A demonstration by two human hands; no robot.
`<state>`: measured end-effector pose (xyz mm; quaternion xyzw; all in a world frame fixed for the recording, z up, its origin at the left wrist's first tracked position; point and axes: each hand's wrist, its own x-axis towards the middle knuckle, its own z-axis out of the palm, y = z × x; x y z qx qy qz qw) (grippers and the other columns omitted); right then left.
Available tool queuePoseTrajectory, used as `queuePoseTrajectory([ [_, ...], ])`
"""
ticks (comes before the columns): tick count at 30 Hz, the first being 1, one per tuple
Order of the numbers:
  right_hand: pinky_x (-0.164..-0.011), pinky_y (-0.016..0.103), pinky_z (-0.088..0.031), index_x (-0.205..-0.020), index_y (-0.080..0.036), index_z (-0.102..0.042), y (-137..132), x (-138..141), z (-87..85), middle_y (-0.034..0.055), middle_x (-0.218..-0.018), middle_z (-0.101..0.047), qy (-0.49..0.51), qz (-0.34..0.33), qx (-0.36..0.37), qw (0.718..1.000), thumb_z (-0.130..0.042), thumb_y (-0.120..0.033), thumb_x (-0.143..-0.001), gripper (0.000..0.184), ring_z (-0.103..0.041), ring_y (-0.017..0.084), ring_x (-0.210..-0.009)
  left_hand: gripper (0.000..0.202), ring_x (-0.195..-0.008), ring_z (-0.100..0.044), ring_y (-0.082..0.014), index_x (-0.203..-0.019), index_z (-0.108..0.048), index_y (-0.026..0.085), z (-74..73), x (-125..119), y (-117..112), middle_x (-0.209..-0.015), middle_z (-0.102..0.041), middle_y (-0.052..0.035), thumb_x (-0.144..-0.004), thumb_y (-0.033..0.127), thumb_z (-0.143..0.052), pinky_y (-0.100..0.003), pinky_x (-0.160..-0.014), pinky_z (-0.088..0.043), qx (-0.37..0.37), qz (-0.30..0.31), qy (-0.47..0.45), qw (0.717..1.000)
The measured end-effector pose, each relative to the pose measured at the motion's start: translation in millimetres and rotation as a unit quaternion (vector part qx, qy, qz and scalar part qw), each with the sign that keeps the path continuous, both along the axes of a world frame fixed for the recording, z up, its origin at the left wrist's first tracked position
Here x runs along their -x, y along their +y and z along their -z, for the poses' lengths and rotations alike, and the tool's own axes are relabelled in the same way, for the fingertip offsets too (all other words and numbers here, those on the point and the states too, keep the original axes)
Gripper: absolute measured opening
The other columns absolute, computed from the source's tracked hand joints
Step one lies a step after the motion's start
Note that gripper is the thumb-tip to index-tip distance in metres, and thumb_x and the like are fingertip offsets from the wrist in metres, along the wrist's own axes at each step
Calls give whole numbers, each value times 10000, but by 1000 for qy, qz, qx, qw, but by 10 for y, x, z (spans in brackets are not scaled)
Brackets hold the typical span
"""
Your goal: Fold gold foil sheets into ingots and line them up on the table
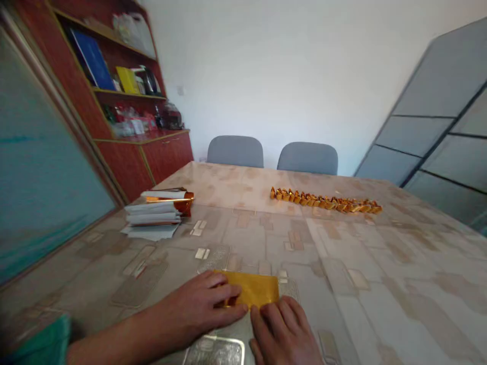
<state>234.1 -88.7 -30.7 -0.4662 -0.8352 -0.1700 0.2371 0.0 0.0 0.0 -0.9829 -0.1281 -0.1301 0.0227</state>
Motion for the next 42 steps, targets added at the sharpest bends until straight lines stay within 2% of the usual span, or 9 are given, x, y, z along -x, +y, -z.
queuePoseTrajectory([
  [7, -912, 407, -440, -1031, -238, -684, 8, -37, -7, -9, -816, -723, 3, -13, -4, 1000, -263, -293, -1094, 429, -672, 194, -756, 184, -952, -607, -182, -1186, -613, 236, 0, 62, -39, -1151, -682, -41, -1023, 253, -530, -311, -847, -473, -5, -12, -39, 999],
  [12, -889, 399, -483, -1017, -220, -678, -8, -132, -65, 5, -840, -742, -6, -28, -10, 1000, -280, -210, -1080, 403, -688, 199, -767, 227, -1046, -630, -185, -1230, -614, 249, 7, 157, -47, -1232, -691, -32, -1045, 265, -482, -319, -924, -491, 25, -21, -59, 998],
  [17, -906, 398, -502, -1093, -214, -680, -56, -266, -75, 20, -920, -771, -18, -31, -14, 999, -324, -170, -1056, 361, -714, 208, -838, 259, -1095, -649, -166, -1267, -604, 244, -64, 231, -78, -1283, -691, -24, -1057, 248, -453, -305, -964, -493, 43, -23, -73, 996],
  [21, -905, 397, -521, -1120, -208, -679, -72, -319, -91, 28, -939, -774, -29, -32, 8, 999, -345, -171, -1043, 345, -721, 210, -851, 312, -1163, -638, -159, -1314, -585, 246, -81, 340, -121, -1326, -678, -20, -1064, 182, -408, -325, -1014, -482, 59, -33, -65, 996],
  [26, -886, 392, -552, -1131, -200, -676, -70, -332, -115, 36, -964, -777, -34, -39, 17, 999, -367, -176, -1028, 326, -728, 217, -864, 479, -1283, -581, -163, -1411, -519, 321, 48, 521, -141, -1438, -603, 8, -1006, 71, -468, -369, -1115, -430, 83, -73, -36, 993],
  [30, -841, 356, -570, -1121, -201, -678, -77, -337, -143, 43, -956, -777, -20, -40, 15, 999, -395, -180, -1019, 302, -727, 214, -868, 513, -1307, -566, -169, -1413, -522, 333, 103, 598, -131, -1441, -600, 19, -982, 56, -505, -372, -1141, -410, 85, -78, -35, 993],
  [34, -827, 359, -574, -1114, -200, -677, -66, -337, -164, 51, -947, -771, -18, -39, 19, 999, -389, -186, -1019, 303, -722, 223, -858, 511, -1307, -566, -177, -1412, -521, 337, 82, 632, -127, -1444, -597, 28, -983, 60, -501, -379, -1152, -396, 75, -80, -26, 994],
  [42, -768, 325, -582, -1073, -197, -665, -44, -294, -211, 53, -900, -737, 11, -45, 70, 996, -378, -195, -1034, 289, -688, 213, -810, 479, -1287, -567, -184, -1395, -534, 330, 26, 645, -113, -1425, -611, 42, -991, 75, -495, -373, -1149, -372, 50, -73, -6, 996],
])
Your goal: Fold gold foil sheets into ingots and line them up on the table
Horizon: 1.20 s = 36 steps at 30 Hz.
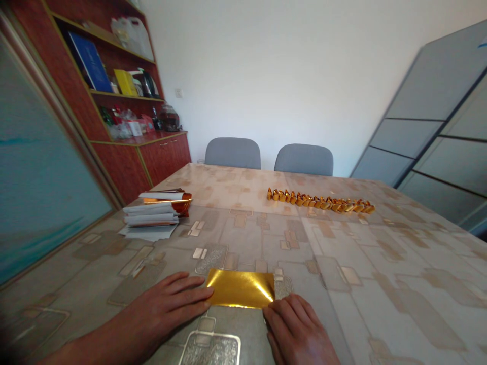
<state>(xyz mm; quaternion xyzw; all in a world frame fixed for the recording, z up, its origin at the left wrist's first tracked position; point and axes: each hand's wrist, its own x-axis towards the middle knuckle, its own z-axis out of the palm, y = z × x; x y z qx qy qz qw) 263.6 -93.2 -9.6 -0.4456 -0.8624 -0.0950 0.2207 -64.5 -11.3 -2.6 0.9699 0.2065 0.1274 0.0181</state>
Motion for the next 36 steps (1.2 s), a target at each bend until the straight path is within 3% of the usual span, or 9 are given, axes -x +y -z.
queuePoseTrajectory([
  [10, -685, 326, -557, -910, -224, -650, 55, 90, -48, 41, -824, -682, 0, 22, 74, 997, -413, -169, -1012, 263, -646, 217, -747, 284, -1117, -628, -198, -1171, -651, 224, -164, -249, -61, -1185, -717, -18, -1051, 153, -404, -401, -1075, -392, -33, 1, -40, 999],
  [13, -700, 362, -555, -1153, -247, -655, 92, 170, -58, 55, -858, -701, -56, 26, 34, 998, -503, -313, -999, 226, -652, 240, -760, 225, -942, -632, -200, -1166, -640, 203, -129, -420, -71, -1014, -706, -38, -1034, 175, -460, -374, -943, -466, -39, -10, -14, 999],
  [15, -742, 407, -551, -1279, -284, -616, 110, 219, -49, 69, -887, -718, -100, 28, -7, 995, -580, -482, -948, 388, -659, 266, -790, 311, -859, -608, -210, -1314, -560, 220, -97, -525, -76, -965, -671, -39, -1004, 210, -536, -354, -819, -487, -43, -4, 27, 999],
  [17, -796, 461, -536, -1290, -315, -618, 116, 248, -25, 76, -891, -728, -130, 33, -37, 990, -621, -621, -875, 515, -661, 290, -820, 428, -862, -594, -229, -1378, -501, 234, -66, -596, -84, -980, -648, -48, -969, 295, -611, -352, -774, -482, -44, -5, 57, 997],
  [20, -863, 517, -505, -1271, -321, -636, 108, 242, 19, 88, -922, -738, -148, 39, -55, 987, -622, -692, -833, 574, -662, 318, -879, 569, -920, -589, -254, -1387, -484, 233, -19, -614, -102, -1028, -636, -62, -899, 432, -699, -361, -792, -483, -24, -22, 72, 997],
  [23, -879, 521, -496, -1267, -311, -642, 92, 185, 44, 86, -950, -747, -145, 34, -57, 987, -581, -644, -890, 507, -670, 314, -903, 594, -978, -589, -264, -1380, -488, 251, 19, -535, -115, -1077, -631, -66, -874, 455, -725, -377, -842, -480, 0, -34, 67, 997],
  [27, -897, 472, -508, -1255, -284, -648, 48, 57, 55, 55, -947, -752, -131, 18, -36, 991, -525, -533, -969, 398, -682, 265, -881, 443, -1047, -596, -259, -1312, -540, 266, 4, -362, -116, -1147, -638, -55, -916, 403, -685, -386, -912, -466, 27, -34, 44, 998],
  [31, -922, 433, -508, -1246, -230, -649, -11, -73, 70, 36, -991, -758, -117, -8, -31, 993, -472, -432, -1021, 350, -688, 229, -901, 291, -1098, -606, -237, -1247, -587, 236, -63, -250, -103, -1191, -673, -44, -982, 354, -597, -367, -965, -435, -7, -15, -7, 1000],
  [36, -913, 409, -520, -1183, -219, -670, -1, -97, 51, 35, -971, -752, -78, -16, -40, 996, -407, -299, -1056, 303, -680, 210, -880, 196, -1024, -630, -215, -1170, -628, 233, -97, -277, -73, -1095, -706, -21, -999, 307, -569, -369, -970, -429, -28, -11, -35, 999],
])
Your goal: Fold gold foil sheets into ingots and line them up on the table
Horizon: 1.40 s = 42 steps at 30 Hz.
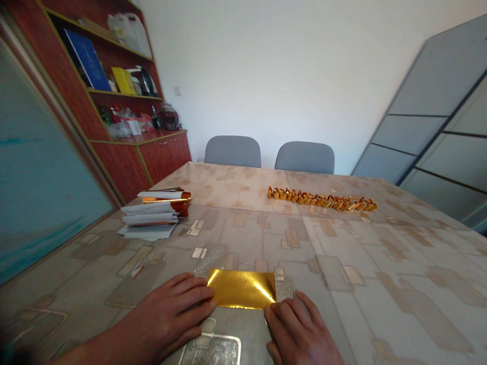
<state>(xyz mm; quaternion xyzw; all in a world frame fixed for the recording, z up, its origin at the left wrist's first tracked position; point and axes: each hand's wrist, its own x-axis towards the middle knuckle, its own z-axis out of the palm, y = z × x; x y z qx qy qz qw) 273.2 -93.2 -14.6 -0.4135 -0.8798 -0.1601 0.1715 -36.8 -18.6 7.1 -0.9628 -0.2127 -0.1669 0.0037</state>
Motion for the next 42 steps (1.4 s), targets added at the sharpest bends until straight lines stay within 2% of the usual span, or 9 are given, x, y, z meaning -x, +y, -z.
queuePoseTrajectory([
  [5, -866, 373, -536, -1087, -210, -687, 33, 28, -81, 31, -874, -724, 51, -8, 9, 999, -360, -182, -1053, 330, -659, 198, -797, 199, -977, -634, -194, -1171, -640, 233, -17, 1, 24, -1063, -715, -29, -1025, 274, -513, -349, -936, -454, -13, 9, -22, 1000],
  [9, -791, 349, -545, -1043, -198, -684, 27, 22, -123, 43, -861, -700, 70, -14, 73, 995, -373, -195, -1053, 311, -640, 202, -779, 227, -989, -632, -189, -1175, -644, 233, -36, 47, 15, -1100, -720, -32, -1044, 237, -459, -347, -930, -463, -22, 18, -27, 999],
  [13, -654, 308, -513, -867, -204, -648, 106, 87, -140, 28, -797, -657, 83, 5, 106, 991, -431, -129, -1015, 273, -608, 190, -713, 173, -949, -621, -201, -1015, -671, 207, 23, -69, 36, -1005, -712, -38, -1028, 243, -502, -363, -904, -469, -23, -10, -14, 1000],
  [17, -735, 313, -506, -831, -207, -624, 250, 171, -226, 16, -838, -672, 74, -2, 135, 988, -515, -84, -971, 216, -621, 182, -773, 132, -854, -609, -192, -864, -642, 183, 112, -351, 130, -912, -679, -26, -977, 241, -604, -325, -782, -478, -23, -12, 23, 999],
  [21, -748, 308, -471, -823, -209, -615, 342, 188, -323, -8, -834, -684, 32, -19, 161, 986, -584, -100, -951, 171, -601, 172, -770, 84, -805, -600, -186, -894, -628, 176, 109, -555, 203, -872, -662, -18, -971, 201, -609, -298, -690, -451, -33, -2, 56, 998],
  [26, -751, 318, -453, -823, -202, -641, 377, 215, -371, 11, -809, -674, -16, -21, 127, 992, -575, -182, -978, 170, -596, 176, -762, 88, -790, -599, -195, -872, -624, 158, 44, -566, 182, -851, -667, -23, -949, 196, -646, -303, -656, -444, -47, -3, 81, 996],
  [31, -741, 321, -440, -797, -195, -635, 411, 284, -371, 17, -798, -668, -25, -15, 113, 993, -560, -184, -982, 200, -596, 175, -753, 93, -780, -601, -195, -862, -625, 158, 4, -557, 173, -862, -673, -23, -927, 203, -675, -302, -636, -453, -41, -9, 89, 995],
  [39, -718, 322, -405, -837, -206, -623, 445, 335, -410, 2, -828, -659, -11, 25, 161, 987, -558, -98, -917, 149, -580, 174, -751, 62, -766, -620, -213, -872, -658, 139, -59, -624, 186, -844, -691, -40, -917, 177, -676, -314, -634, -491, -50, -22, 115, 992],
  [42, -722, 333, -400, -846, -208, -622, 449, 366, -428, 15, -855, -659, -8, 39, 182, 983, -595, -115, -868, 99, -580, 191, -768, 50, -776, -628, -218, -890, -659, 134, -48, -624, 188, -854, -697, -47, -918, 174, -672, -319, -641, -504, -46, -24, 115, 992],
])
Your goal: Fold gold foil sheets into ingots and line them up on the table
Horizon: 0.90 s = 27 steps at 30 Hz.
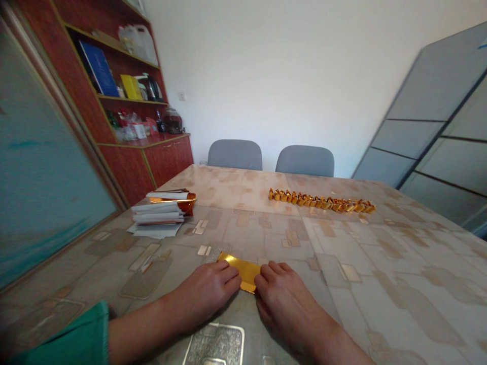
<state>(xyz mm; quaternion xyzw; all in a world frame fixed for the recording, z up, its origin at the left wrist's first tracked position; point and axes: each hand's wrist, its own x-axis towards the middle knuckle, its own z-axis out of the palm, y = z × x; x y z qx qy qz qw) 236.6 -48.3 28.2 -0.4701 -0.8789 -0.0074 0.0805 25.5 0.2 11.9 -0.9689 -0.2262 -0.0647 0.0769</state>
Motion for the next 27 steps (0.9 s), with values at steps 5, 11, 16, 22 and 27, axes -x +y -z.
queuePoseTrajectory([
  [5, -705, 357, -369, -837, -212, -606, 46, 45, 136, 25, -841, -655, -9, 4, -35, 999, -626, -123, -846, 92, -563, 219, -756, 36, -792, -634, -214, -904, -650, 139, 15, 50, 10, -879, -704, -40, -922, 167, -665, -313, -662, -523, 7, -12, -2, 1000],
  [11, -696, 350, -340, -823, -214, -571, -8, -32, 298, 0, -812, -645, 17, -53, -53, 997, -585, -110, -940, 157, -529, 197, -716, 96, -842, -629, -195, -913, -630, 153, 134, 183, -36, -915, -689, -51, -985, 168, -567, -297, -729, -527, 2, 13, -78, 997],
  [16, -739, 342, -367, -894, -204, -589, -167, -93, 206, 16, -890, -661, 49, -87, 36, 994, -512, -95, -956, 148, -542, 191, -772, 118, -852, -624, -176, -1041, -619, 176, 226, 249, -168, -948, -676, -55, -1021, 195, -504, -288, -774, -526, 0, 45, -125, 991],
  [22, -810, 331, -401, -992, -219, -612, -180, -124, 55, 27, -1004, -663, 105, -101, 122, 982, -524, -59, -904, 202, -558, 196, -887, 242, -894, -628, -226, -1195, -584, 208, 256, 249, -268, -1036, -674, -66, -974, 307, -590, -339, -754, -532, 30, 51, -111, 992],
  [27, -813, 330, -416, -967, -225, -614, -114, -207, -25, 16, -980, -647, 143, -91, 168, 971, -535, 39, -725, 367, -561, 200, -921, 230, -887, -631, -239, -1175, -587, 216, 203, 241, -294, -1022, -673, -46, -964, 307, -599, -354, -729, -517, 50, 40, -95, 993],
])
